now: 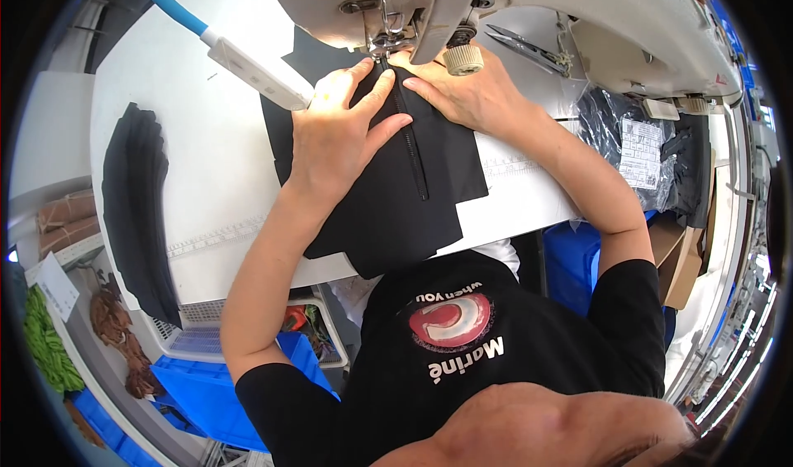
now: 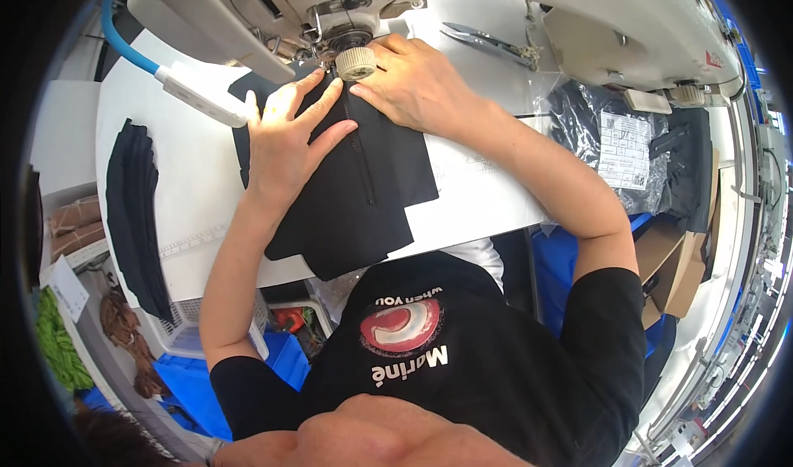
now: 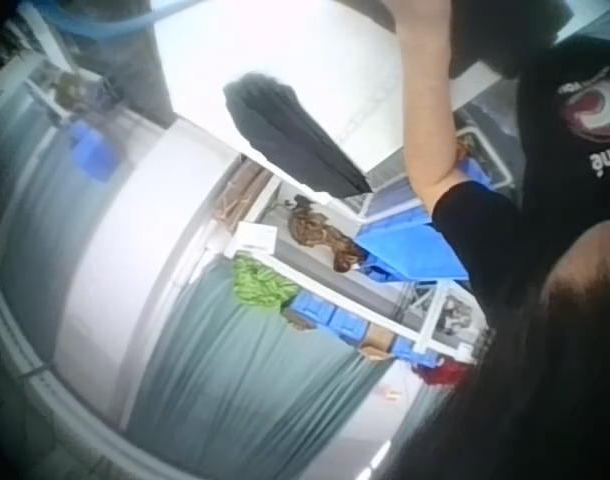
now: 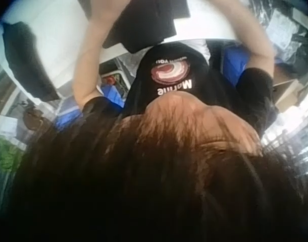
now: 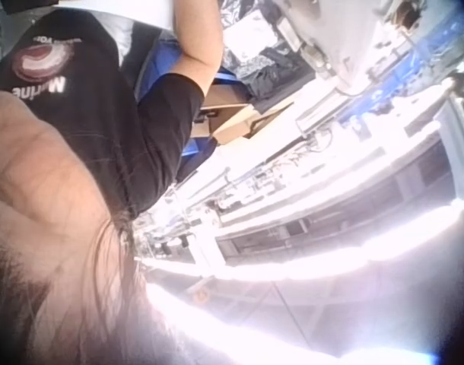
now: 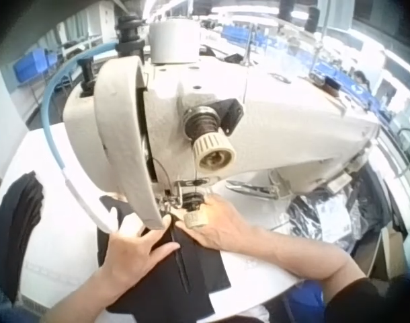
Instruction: Sewing a zipper into a pre-cut opening on a black fabric panel using an industrial sewing machine.
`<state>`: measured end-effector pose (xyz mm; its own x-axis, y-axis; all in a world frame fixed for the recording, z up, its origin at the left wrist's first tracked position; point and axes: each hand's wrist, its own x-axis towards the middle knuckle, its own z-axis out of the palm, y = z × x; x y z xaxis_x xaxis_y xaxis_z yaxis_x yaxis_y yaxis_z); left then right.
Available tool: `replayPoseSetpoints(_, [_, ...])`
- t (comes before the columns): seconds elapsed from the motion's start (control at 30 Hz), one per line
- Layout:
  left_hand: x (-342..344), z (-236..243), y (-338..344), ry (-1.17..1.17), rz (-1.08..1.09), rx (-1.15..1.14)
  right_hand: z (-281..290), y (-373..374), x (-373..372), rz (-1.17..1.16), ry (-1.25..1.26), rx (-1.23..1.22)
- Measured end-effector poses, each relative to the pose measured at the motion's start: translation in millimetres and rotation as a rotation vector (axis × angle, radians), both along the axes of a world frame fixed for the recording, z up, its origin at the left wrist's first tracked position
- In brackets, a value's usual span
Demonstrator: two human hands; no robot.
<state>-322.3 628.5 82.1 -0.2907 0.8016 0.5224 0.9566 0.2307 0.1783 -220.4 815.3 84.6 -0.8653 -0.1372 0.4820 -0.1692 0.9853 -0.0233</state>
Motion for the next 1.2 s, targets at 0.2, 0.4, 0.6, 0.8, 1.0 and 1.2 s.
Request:
replayPoseSetpoints(0.2, [9.6, -4.9, -5.5, 0.029, 0.098, -0.075, -1.8, -1.9, 1.3, -0.002, 0.008, -0.014])
replayPoseSetpoints(0.4, [6.3, -2.3, -10.9, -0.040, 0.093, -0.103, 2.6, 0.9, 3.8, 0.105, 0.113, -0.001])
replayPoseSetpoints(0.6, [5.8, -2.8, -9.5, -0.043, 0.087, -0.081, -2.6, -2.8, 6.4, -0.022, -0.012, -0.059])
replayPoseSetpoints(0.8, [0.5, -3.8, -10.8, -0.064, 0.076, -0.087, 1.2, -5.1, 6.6, -0.034, -0.012, 0.040])
replayPoseSetpoints(1.0, [0.5, 1.8, -13.9, -0.047, 0.036, -0.109, 6.7, -3.4, 13.7, 0.008, -0.052, -0.043])
replayPoseSetpoints(1.2, [53.4, 13.0, -70.3, -0.333, -0.278, -0.363, 39.7, -49.8, 104.8, 0.355, -0.253, -0.098])
